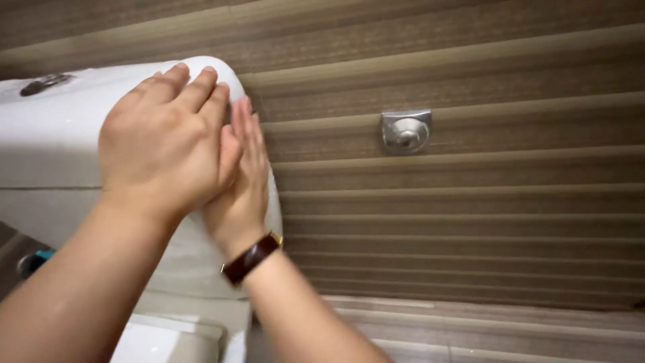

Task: Scrubbing and cleaning the exterior of a toilet flush tank with a sponge and soapy water.

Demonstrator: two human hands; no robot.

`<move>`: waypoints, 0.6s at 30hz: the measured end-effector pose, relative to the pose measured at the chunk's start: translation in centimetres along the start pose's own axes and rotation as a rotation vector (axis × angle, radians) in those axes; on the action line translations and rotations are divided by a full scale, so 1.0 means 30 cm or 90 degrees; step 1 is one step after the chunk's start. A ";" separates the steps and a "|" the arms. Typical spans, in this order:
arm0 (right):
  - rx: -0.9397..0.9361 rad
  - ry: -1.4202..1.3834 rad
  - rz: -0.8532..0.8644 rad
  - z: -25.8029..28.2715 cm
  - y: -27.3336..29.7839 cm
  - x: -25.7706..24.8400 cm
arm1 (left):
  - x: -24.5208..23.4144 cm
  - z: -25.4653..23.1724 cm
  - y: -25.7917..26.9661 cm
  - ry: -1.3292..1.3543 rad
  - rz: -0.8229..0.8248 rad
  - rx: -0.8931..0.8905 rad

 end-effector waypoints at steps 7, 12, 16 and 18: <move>0.110 -0.128 0.058 -0.042 0.071 -0.037 | -0.026 -0.006 -0.021 -0.030 -0.018 0.008; 0.482 -0.715 0.169 -0.044 -0.095 0.036 | -0.038 -0.010 -0.033 -0.022 -0.005 0.001; 0.088 -0.178 0.077 0.015 -0.053 0.012 | -0.045 -0.007 -0.028 0.028 -0.022 -0.018; 0.042 -0.107 0.023 0.051 0.016 -0.023 | -0.043 -0.011 -0.037 0.011 -0.027 -0.003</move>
Point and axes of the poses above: each hand's wrist, its own y-axis away from the middle knuckle, its own x-axis out of the palm, z = x × y, the point moved 1 cm from there along -y, towards the middle knuckle, and after that the axes turned 11 degrees about x, right-handed, at the moved point
